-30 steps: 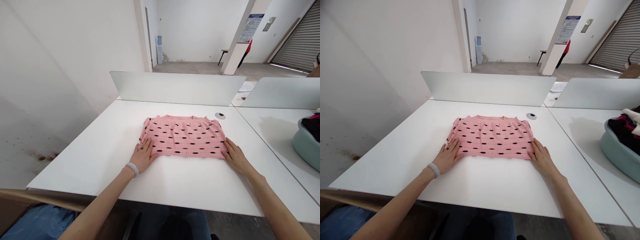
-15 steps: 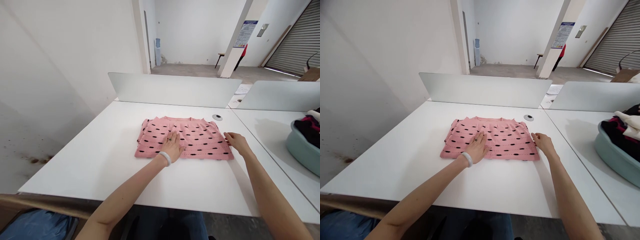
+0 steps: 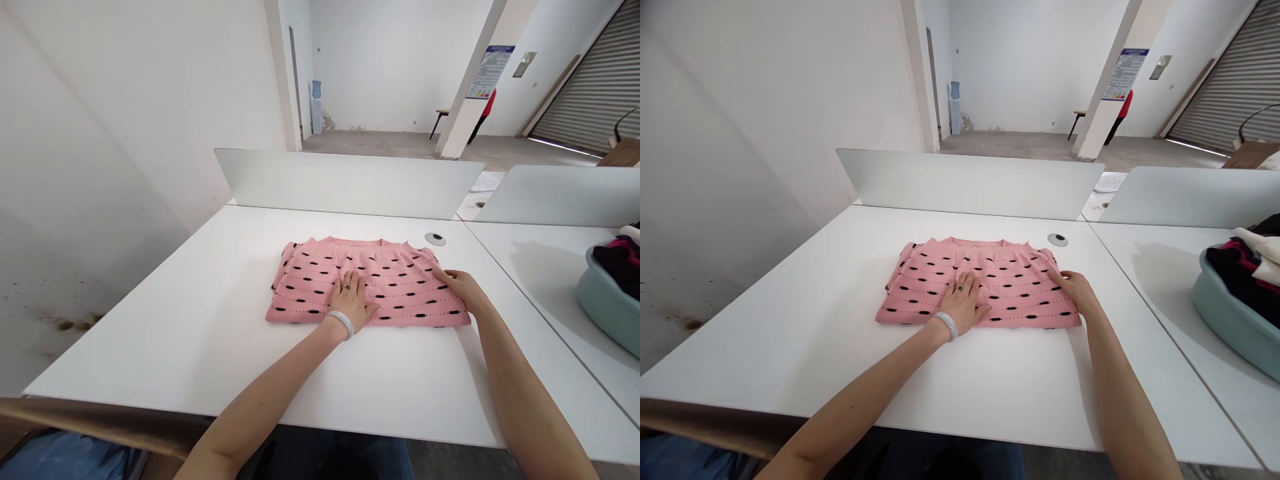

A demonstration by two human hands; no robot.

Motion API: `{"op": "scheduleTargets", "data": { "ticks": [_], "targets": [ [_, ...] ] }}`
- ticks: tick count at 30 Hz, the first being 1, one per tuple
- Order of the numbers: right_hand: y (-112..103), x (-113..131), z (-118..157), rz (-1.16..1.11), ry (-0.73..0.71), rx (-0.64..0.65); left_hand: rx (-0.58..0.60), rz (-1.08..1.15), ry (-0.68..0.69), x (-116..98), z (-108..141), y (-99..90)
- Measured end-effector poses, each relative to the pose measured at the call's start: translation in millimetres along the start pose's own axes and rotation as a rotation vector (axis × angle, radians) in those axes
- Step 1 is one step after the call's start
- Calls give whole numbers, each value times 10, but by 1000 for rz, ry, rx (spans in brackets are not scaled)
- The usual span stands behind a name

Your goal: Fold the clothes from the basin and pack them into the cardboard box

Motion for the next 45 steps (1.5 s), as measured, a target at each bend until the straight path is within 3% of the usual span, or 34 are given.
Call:
{"op": "scheduleTargets", "data": {
  "ticks": [5,12,17,23,27,30,34,37,40,45],
  "targets": [
    [45,-56,35,-438,162,49,-61,54,-6,-192,-134,-146],
    [83,60,114,-538,158,207,-57,115,-52,-290,-330,-22],
    [99,442,147,-653,126,205,-82,153,-60,-275,-327,37],
    [91,1122,138,-511,-49,159,-128,248,52,-156,-169,-62],
    [181,1587,187,-413,-130,215,-75,220,75,123,92,-156],
    [309,1879,209,-392,-165,294,-46,173,34,503,299,-260],
    [512,2213,203,-284,-230,318,-32,135,-179,1201,517,-318],
    [764,2455,218,-185,-290,343,30,187,-312,1598,632,-217],
    [1121,2664,248,-47,-384,363,70,276,-286,1711,687,-94],
    [1816,2801,265,277,-487,387,38,294,-251,1695,708,-24]
  ]
}}
Point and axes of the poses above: each hand's wrist, its own z-axis away from the middle knuckle, its own y-axis out of the palm, x = y × z, the point moved 5 cm from there along -z, towards the middle knuckle, and after that the axes turned 12 degrees about -y, right-handed, at the moved point
